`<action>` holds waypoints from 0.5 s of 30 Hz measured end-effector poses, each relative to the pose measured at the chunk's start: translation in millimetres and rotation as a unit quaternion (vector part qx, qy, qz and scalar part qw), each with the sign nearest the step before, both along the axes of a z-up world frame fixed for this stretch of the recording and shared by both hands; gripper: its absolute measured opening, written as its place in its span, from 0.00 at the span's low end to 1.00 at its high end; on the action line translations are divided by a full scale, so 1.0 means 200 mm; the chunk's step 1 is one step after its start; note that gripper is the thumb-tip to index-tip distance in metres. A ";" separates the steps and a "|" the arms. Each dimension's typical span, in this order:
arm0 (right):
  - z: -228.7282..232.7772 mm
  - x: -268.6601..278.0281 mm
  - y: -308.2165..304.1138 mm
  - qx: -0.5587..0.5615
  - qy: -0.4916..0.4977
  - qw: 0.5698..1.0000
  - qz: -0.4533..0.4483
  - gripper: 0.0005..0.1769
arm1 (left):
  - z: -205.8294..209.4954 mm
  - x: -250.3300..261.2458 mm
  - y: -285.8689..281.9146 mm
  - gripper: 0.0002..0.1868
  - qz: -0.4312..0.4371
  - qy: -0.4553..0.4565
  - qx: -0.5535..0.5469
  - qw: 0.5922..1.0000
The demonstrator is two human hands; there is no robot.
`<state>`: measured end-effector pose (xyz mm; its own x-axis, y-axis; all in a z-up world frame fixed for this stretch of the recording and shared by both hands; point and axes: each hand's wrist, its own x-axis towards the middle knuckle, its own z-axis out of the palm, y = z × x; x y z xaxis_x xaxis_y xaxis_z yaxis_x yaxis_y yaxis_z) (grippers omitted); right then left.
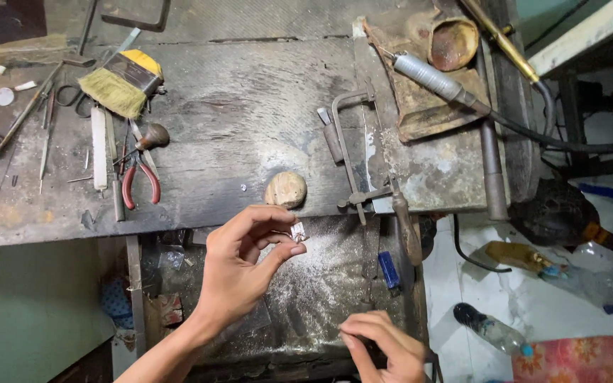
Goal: Using a jeweler's saw to precisely cut a small metal jewelry piece on a wooden bench pin.
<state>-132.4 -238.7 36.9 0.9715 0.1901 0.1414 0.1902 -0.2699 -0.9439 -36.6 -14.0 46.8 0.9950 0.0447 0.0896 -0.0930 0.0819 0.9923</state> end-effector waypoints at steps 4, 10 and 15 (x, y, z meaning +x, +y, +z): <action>-0.39 -0.14 -0.13 -0.146 0.048 0.984 0.088 0.14 | 0.00 0.01 0.02 0.17 0.005 -0.028 0.074 0.997; -0.72 -0.29 -0.28 -0.232 0.078 0.950 0.193 0.25 | -0.03 0.01 0.00 0.18 0.022 -0.072 0.214 0.974; -0.96 -0.30 -0.41 -0.244 0.188 0.907 0.287 0.21 | -0.18 0.03 0.18 0.18 0.053 -0.101 0.428 0.896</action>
